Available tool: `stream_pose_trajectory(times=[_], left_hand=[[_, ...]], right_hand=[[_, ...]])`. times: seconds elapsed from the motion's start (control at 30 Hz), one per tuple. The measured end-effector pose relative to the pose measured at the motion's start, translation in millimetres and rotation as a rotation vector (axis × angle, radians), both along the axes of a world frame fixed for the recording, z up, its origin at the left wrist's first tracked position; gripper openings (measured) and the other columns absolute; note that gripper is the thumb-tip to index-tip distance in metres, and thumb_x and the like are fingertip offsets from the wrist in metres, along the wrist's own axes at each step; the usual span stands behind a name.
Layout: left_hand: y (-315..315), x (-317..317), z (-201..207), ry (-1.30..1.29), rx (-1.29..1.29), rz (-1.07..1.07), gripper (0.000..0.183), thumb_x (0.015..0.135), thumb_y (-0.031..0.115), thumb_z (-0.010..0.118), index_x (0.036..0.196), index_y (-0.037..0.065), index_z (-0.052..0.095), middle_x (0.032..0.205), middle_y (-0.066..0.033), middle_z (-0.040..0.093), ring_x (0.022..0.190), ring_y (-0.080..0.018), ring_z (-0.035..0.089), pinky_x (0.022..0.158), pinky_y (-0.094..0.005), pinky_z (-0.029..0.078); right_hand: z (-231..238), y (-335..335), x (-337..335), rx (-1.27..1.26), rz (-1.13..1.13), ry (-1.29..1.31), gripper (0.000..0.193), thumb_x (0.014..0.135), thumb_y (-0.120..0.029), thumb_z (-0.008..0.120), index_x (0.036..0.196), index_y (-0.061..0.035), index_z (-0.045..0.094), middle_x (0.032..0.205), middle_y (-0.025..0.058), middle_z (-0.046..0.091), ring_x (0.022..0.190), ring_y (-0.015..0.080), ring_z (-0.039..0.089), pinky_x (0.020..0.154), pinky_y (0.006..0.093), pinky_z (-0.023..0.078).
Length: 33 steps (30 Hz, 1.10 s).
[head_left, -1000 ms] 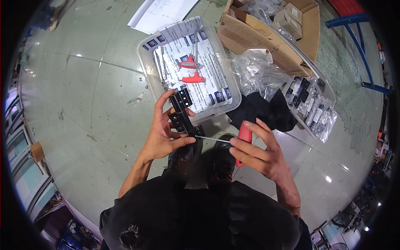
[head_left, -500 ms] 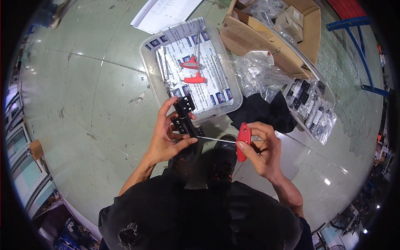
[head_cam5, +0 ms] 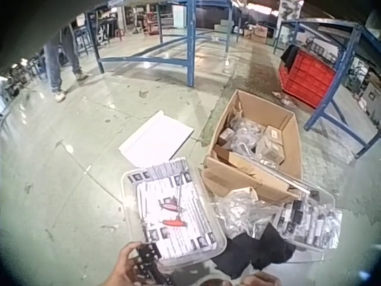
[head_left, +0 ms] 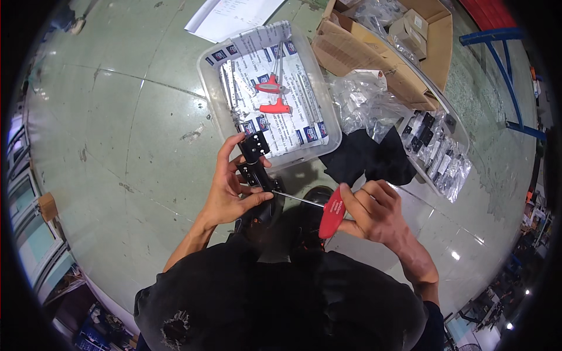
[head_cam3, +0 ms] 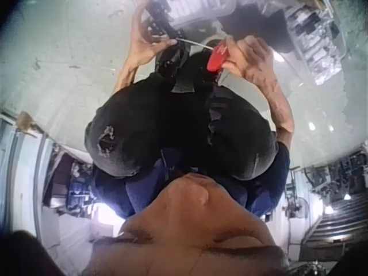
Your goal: The person assembles small metal components by securing them with a screwdriver and a T-handle wrench.
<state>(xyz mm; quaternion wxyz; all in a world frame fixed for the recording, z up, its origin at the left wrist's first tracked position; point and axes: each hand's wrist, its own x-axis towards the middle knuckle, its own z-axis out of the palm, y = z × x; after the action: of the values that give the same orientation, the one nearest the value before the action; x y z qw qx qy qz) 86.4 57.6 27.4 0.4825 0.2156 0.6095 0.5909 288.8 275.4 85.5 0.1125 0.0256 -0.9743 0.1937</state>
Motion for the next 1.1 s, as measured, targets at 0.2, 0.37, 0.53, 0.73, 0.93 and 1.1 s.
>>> stream_pose_trajectory(times=[0.2, 0.37, 0.53, 0.73, 0.93, 1.1], left_hand=[[2.8, 0.0, -2.2, 0.095, 0.123, 0.012, 0.104, 0.071, -0.019, 0.069, 0.147, 0.021, 0.010, 0.119, -0.0169, 0.054, 0.103, -0.0243, 0.063, 0.079, -0.0333, 0.059], [9.2, 0.5, 1.1, 0.005, 0.087, 0.034, 0.104, 0.071, -0.019, 0.069, 0.147, 0.021, 0.010, 0.120, -0.0174, 0.053, 0.101, -0.0241, 0.063, 0.079, -0.0337, 0.059], [5.3, -1.1, -0.2, 0.014, 0.063, 0.034, 0.105, 0.071, -0.019, 0.069, 0.147, 0.021, 0.009, 0.120, -0.0179, 0.053, 0.101, -0.0243, 0.064, 0.078, -0.0338, 0.059], [-0.2, -3.2, -1.0, 0.124, 0.079, 0.018, 0.109, 0.070, -0.020, 0.070, 0.147, 0.023, 0.005, 0.119, -0.0183, 0.053, 0.102, -0.0287, 0.064, 0.080, -0.0371, 0.060], [-5.5, 0.7, -4.3, 0.425, 0.233, -0.044, 0.107, 0.072, -0.018, 0.071, 0.145, 0.023, 0.004, 0.119, -0.0191, 0.053, 0.102, -0.0312, 0.065, 0.081, -0.0400, 0.060], [1.8, 6.0, -4.7, 0.125, 0.116, 0.015, 0.107, 0.071, -0.018, 0.071, 0.146, 0.023, 0.007, 0.119, -0.0176, 0.054, 0.101, -0.0271, 0.065, 0.081, -0.0384, 0.060]], right_hand=[[-19.3, -28.4, 12.6, -1.383, -0.612, -0.638, 0.028, 0.092, -0.023, 0.064, 0.079, 0.0010, 0.062, 0.063, 0.0034, 0.055, 0.052, 0.0084, 0.049, 0.046, 0.0259, 0.036], [-32.7, -46.0, 11.2, -0.930, -0.587, -0.031, 0.027, 0.088, -0.013, 0.066, 0.110, 0.0014, 0.060, 0.076, 0.0106, 0.065, 0.057, 0.0127, 0.058, 0.051, 0.0282, 0.045], [-14.2, -20.2, 10.9, -0.635, -0.178, -0.077, 0.072, 0.066, -0.006, 0.075, 0.133, 0.0018, 0.050, 0.095, 0.0141, 0.067, 0.067, 0.0259, 0.062, 0.062, 0.0323, 0.052], [-4.5, -8.7, 6.9, -0.185, -0.107, -0.118, 0.052, 0.070, -0.015, 0.077, 0.117, 0.0017, 0.062, 0.088, 0.0093, 0.065, 0.065, 0.0257, 0.059, 0.061, 0.0337, 0.051], [-2.1, -26.6, -6.0, -1.202, -0.522, -0.489, 0.027, 0.082, -0.022, 0.074, 0.079, 0.0024, 0.062, 0.062, 0.0083, 0.055, 0.055, 0.0185, 0.051, 0.050, 0.0297, 0.038], [-17.4, -44.0, -12.3, -0.776, -0.636, 0.064, 0.033, 0.084, -0.016, 0.074, 0.109, 0.0016, 0.061, 0.072, 0.0098, 0.060, 0.055, 0.0139, 0.054, 0.053, 0.0292, 0.043]])
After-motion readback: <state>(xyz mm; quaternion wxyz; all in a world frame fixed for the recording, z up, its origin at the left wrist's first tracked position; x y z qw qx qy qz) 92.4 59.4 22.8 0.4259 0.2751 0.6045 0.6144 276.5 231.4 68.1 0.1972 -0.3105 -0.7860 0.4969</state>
